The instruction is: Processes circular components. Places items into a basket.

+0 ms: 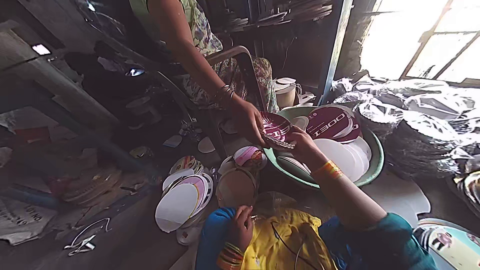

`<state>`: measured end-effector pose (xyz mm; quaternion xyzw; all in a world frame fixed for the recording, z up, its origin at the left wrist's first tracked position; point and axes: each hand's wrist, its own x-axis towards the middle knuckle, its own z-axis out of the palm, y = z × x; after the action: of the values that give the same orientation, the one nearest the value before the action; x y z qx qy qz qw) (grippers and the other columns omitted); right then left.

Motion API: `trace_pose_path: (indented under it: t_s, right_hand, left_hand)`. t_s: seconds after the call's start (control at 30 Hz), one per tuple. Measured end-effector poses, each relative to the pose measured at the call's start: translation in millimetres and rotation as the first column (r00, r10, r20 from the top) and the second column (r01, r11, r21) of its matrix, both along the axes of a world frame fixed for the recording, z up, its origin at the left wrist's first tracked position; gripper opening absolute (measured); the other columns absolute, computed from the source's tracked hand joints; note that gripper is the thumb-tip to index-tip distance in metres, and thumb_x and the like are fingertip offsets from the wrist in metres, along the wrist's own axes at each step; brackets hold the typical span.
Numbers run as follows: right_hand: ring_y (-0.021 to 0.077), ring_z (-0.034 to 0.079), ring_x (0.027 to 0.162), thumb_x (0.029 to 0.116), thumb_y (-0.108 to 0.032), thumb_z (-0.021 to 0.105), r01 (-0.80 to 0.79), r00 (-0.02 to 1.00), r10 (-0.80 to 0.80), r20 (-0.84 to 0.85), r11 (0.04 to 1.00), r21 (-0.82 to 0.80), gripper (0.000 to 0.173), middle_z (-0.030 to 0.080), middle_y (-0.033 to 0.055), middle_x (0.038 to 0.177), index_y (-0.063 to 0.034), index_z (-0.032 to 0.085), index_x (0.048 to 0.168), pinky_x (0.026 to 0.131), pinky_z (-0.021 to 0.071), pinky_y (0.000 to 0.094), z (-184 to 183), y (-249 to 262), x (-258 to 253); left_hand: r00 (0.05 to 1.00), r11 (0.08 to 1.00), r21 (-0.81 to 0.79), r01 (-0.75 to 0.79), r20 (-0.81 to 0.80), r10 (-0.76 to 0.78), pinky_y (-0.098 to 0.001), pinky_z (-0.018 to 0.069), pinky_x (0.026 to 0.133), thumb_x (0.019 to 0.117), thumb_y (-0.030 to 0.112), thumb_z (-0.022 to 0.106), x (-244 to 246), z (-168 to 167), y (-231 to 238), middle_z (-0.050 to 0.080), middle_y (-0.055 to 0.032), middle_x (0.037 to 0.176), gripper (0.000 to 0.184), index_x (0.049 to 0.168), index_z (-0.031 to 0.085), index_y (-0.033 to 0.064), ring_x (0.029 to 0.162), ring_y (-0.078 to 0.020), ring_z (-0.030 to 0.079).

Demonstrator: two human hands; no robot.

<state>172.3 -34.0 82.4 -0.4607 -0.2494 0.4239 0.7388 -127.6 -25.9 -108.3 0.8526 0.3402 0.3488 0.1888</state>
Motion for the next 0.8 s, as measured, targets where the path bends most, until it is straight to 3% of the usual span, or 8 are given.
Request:
trace_pose_path:
  t_s: [0.13,0.2,0.3,0.4,0.47,0.57,0.7,0.8]
  right_hand:
    - [0.0113,0.067,0.080,0.0898,0.009,0.042,0.030,0.999,-0.029,0.026,0.998,-0.051,0.045,0.068,0.0038,0.098,-0.0115,0.054,0.129,0.067,0.0572,0.0311,-16.5,-54.7,-11.8]
    - [0.0102,0.066,0.081,0.0876,0.007,0.042,-0.113,0.991,0.121,0.059,0.985,-0.127,0.049,0.068,0.0039,0.098,-0.0091,0.052,0.133,0.070,0.0575,0.0296,-30.0,-83.5,-20.9]
    - [0.0099,0.065,0.104,0.0818,0.001,0.046,-0.474,0.842,0.509,0.179,0.856,-0.204,0.065,0.062,0.0038,0.126,-0.0100,0.042,0.146,0.086,0.0573,0.0319,-48.0,-114.1,-39.9]
    - [0.0059,0.063,0.109,0.0796,0.002,0.046,-0.635,0.714,0.683,0.153,0.724,-0.270,0.063,0.059,-0.0030,0.134,-0.0194,0.047,0.139,0.085,0.0566,0.0314,-69.4,-125.1,-58.6]
    - [0.0065,0.065,0.105,0.0793,0.006,0.044,-0.635,0.746,0.665,0.037,0.728,-0.260,0.060,0.061,-0.0037,0.128,-0.0200,0.046,0.134,0.083,0.0577,0.0314,-90.2,-124.6,-62.7]
    - [0.0135,0.068,0.095,0.0813,0.009,0.044,-0.530,0.844,0.530,-0.086,0.796,-0.294,0.064,0.064,0.0052,0.115,-0.0130,0.039,0.141,0.078,0.0590,0.0353,-112.6,-121.6,-64.3]
    - [0.0139,0.068,0.096,0.0819,0.011,0.048,-0.391,0.911,0.411,-0.023,0.847,-0.360,0.073,0.064,0.0087,0.121,-0.0118,0.033,0.150,0.077,0.0595,0.0357,-122.4,-121.0,-74.7]
    - [0.0100,0.067,0.099,0.0836,0.012,0.048,-0.293,0.943,0.330,0.052,0.891,-0.348,0.067,0.062,0.0078,0.123,-0.0090,0.036,0.147,0.079,0.0585,0.0315,-125.8,-118.3,-90.2]
  left_hand:
    - [0.999,0.997,-0.079,-0.016,-0.044,0.012,-0.0438,0.0599,0.079,0.0812,-0.005,0.063,0.3,15.3,-4.1,0.069,-0.0283,0.115,0.034,0.114,0.072,-0.0103,0.086,-0.0344,0.072]
    - [0.991,0.981,-0.184,-0.063,-0.124,0.041,-0.0471,0.0579,0.087,0.0853,-0.006,0.063,4.7,33.9,-7.1,0.066,-0.0298,0.124,0.037,0.121,0.068,-0.0102,0.097,-0.0379,0.071]
    - [0.995,0.986,-0.146,-0.076,-0.082,0.065,-0.0482,0.0569,0.093,0.0825,-0.006,0.066,13.8,57.8,-12.6,0.065,-0.0317,0.121,0.036,0.118,0.068,-0.0125,0.104,-0.0402,0.070]
    - [0.998,0.997,-0.052,0.064,0.031,-0.062,-0.0407,0.0545,0.096,0.0954,0.002,0.055,12.9,76.2,-15.3,0.066,-0.0321,0.119,0.031,0.120,0.066,-0.0145,0.109,-0.0369,0.068]
    - [0.989,0.987,0.082,0.141,0.030,-0.144,-0.0335,0.0544,0.095,0.0950,0.006,0.053,5.2,81.4,-16.2,0.066,-0.0295,0.120,0.036,0.122,0.066,-0.0127,0.109,-0.0312,0.068]
    - [0.984,0.969,0.177,0.175,-0.003,-0.177,-0.0360,0.0535,0.102,0.0889,0.000,0.055,-6.9,78.3,-30.0,0.067,-0.0270,0.123,0.036,0.121,0.068,-0.0108,0.115,-0.0309,0.068]
    - [0.986,0.926,0.348,0.148,0.016,-0.163,-0.0224,0.0507,0.100,0.0908,0.006,0.054,-11.6,50.7,-56.0,0.069,-0.0197,0.118,0.032,0.117,0.070,-0.0021,0.113,-0.0176,0.067]
    - [0.990,0.928,0.366,0.070,0.086,-0.109,-0.0195,0.0512,0.095,0.0902,0.007,0.057,-6.1,40.1,-79.9,0.071,-0.0138,0.111,0.026,0.111,0.072,0.0039,0.107,-0.0139,0.068]
